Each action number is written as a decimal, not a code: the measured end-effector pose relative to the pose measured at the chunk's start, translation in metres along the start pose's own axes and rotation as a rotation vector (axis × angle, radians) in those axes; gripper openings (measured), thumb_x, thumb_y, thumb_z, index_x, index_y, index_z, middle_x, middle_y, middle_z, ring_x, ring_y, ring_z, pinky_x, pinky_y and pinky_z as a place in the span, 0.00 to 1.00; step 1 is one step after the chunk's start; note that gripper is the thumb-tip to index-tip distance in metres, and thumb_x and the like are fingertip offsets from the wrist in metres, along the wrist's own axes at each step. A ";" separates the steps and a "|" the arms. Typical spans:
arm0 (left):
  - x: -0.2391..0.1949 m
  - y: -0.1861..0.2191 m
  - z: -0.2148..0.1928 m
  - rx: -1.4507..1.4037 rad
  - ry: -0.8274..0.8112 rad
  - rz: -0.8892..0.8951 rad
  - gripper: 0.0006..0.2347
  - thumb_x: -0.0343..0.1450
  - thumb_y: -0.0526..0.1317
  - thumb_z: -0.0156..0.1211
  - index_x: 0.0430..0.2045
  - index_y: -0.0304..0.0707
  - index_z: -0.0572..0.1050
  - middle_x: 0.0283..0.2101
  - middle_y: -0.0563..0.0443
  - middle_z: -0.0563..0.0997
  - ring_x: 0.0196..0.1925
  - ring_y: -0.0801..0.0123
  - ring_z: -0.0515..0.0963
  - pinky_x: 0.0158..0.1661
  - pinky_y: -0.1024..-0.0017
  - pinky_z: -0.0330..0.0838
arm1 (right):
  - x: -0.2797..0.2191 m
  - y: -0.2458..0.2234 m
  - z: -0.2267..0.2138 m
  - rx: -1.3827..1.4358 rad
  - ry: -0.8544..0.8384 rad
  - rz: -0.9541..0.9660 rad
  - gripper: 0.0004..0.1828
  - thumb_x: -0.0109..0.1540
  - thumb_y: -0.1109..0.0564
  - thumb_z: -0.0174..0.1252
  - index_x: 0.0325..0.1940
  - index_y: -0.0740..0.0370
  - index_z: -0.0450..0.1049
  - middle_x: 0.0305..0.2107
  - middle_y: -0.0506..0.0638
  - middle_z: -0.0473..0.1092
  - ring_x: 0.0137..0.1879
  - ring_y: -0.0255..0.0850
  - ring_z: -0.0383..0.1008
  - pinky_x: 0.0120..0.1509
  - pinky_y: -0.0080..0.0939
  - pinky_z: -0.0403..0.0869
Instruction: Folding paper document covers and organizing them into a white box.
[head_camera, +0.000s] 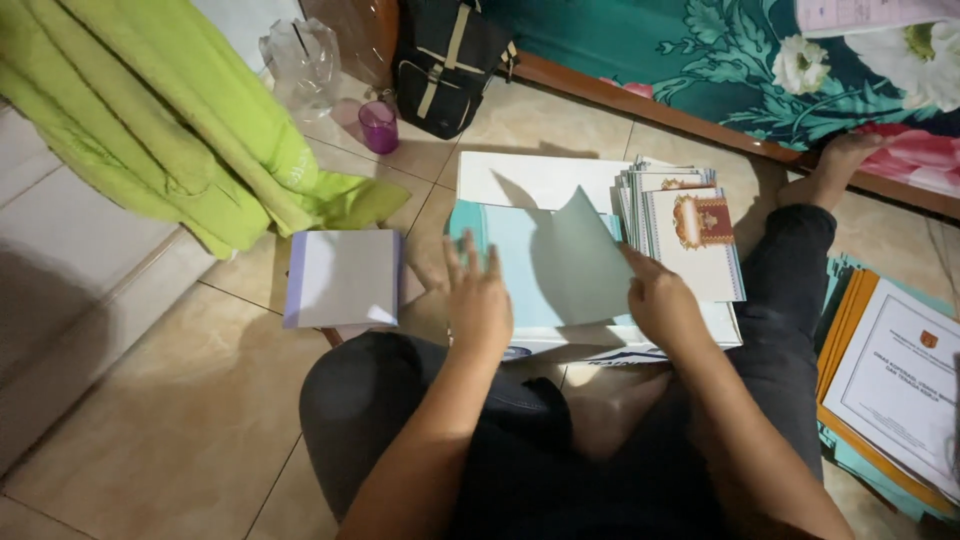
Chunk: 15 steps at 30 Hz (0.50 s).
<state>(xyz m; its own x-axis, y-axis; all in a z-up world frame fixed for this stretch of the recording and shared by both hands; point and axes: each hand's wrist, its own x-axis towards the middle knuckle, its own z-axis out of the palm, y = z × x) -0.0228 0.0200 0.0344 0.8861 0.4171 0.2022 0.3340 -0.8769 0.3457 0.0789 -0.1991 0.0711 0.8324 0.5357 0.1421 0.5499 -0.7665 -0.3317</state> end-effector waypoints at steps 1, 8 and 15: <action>-0.001 0.002 0.005 0.000 0.001 -0.001 0.25 0.67 0.35 0.66 0.62 0.34 0.71 0.74 0.30 0.58 0.77 0.31 0.47 0.63 0.22 0.38 | 0.001 0.006 -0.003 0.000 0.000 -0.001 0.30 0.62 0.68 0.49 0.71 0.63 0.69 0.55 0.69 0.73 0.57 0.64 0.76 0.56 0.58 0.77; 0.005 0.016 0.046 -0.071 -0.249 0.373 0.23 0.73 0.55 0.52 0.63 0.53 0.70 0.70 0.45 0.68 0.75 0.49 0.60 0.69 0.36 0.43 | 0.004 0.020 -0.003 0.378 -0.225 0.226 0.32 0.66 0.51 0.50 0.74 0.64 0.63 0.57 0.74 0.69 0.64 0.68 0.69 0.64 0.65 0.69; 0.017 0.001 0.059 -1.018 -0.494 -0.331 0.27 0.79 0.47 0.29 0.73 0.31 0.43 0.76 0.29 0.48 0.78 0.44 0.48 0.74 0.46 0.44 | -0.015 -0.056 -0.009 0.485 -0.696 -0.111 0.71 0.52 0.10 0.07 0.78 0.65 0.49 0.76 0.67 0.40 0.81 0.61 0.33 0.81 0.65 0.38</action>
<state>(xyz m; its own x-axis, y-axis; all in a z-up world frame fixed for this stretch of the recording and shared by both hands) 0.0111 0.0122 -0.0157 0.9073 0.2546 -0.3348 0.3593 -0.0552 0.9316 0.0358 -0.1673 0.0956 0.4566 0.8158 -0.3549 0.4036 -0.5454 -0.7346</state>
